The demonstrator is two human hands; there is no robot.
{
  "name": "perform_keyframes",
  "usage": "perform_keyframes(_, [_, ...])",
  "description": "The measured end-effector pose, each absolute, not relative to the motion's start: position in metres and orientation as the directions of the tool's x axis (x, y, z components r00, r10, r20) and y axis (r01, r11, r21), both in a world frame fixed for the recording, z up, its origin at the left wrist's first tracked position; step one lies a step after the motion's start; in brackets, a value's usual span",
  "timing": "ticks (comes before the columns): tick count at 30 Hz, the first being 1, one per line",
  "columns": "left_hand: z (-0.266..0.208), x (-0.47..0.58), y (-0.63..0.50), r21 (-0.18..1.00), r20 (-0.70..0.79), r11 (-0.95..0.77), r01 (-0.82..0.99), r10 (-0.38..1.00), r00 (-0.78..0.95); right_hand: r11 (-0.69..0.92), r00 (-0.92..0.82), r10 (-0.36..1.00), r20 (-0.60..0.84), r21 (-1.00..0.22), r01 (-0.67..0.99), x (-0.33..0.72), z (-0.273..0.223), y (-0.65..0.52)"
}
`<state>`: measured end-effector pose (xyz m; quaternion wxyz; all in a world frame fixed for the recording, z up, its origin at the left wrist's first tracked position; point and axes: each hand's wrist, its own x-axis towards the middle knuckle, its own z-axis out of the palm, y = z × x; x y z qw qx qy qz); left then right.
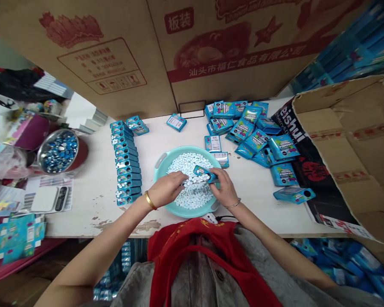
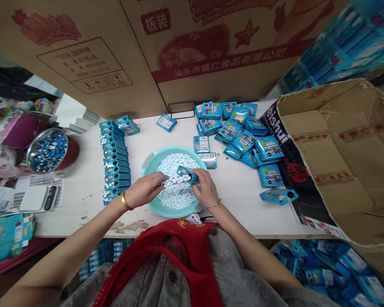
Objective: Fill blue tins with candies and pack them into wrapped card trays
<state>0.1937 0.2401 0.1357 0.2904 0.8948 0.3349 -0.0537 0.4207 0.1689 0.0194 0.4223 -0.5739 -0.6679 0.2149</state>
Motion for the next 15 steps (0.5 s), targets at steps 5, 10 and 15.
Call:
perform_keyframes(5, [0.177, 0.231, 0.241, 0.113, -0.473, -0.738, 0.665, 0.549, 0.689, 0.324, -0.054, 0.93, 0.364, -0.742, 0.586, 0.41, 0.019, 0.168])
perform_keyframes(10, [0.205, 0.254, 0.231, 0.012, -0.492, -0.761, 0.648, 0.56, 0.667, 0.316, -0.045, 0.934, 0.355, -0.759, 0.569, 0.409, 0.016, 0.168])
perform_keyframes(15, [0.175, 0.222, 0.248, 0.04, -0.377, -0.693, 0.72, 0.657, 0.653, 0.271, 0.01, 0.942, 0.336, -0.776, 0.57, 0.415, 0.01, 0.17])
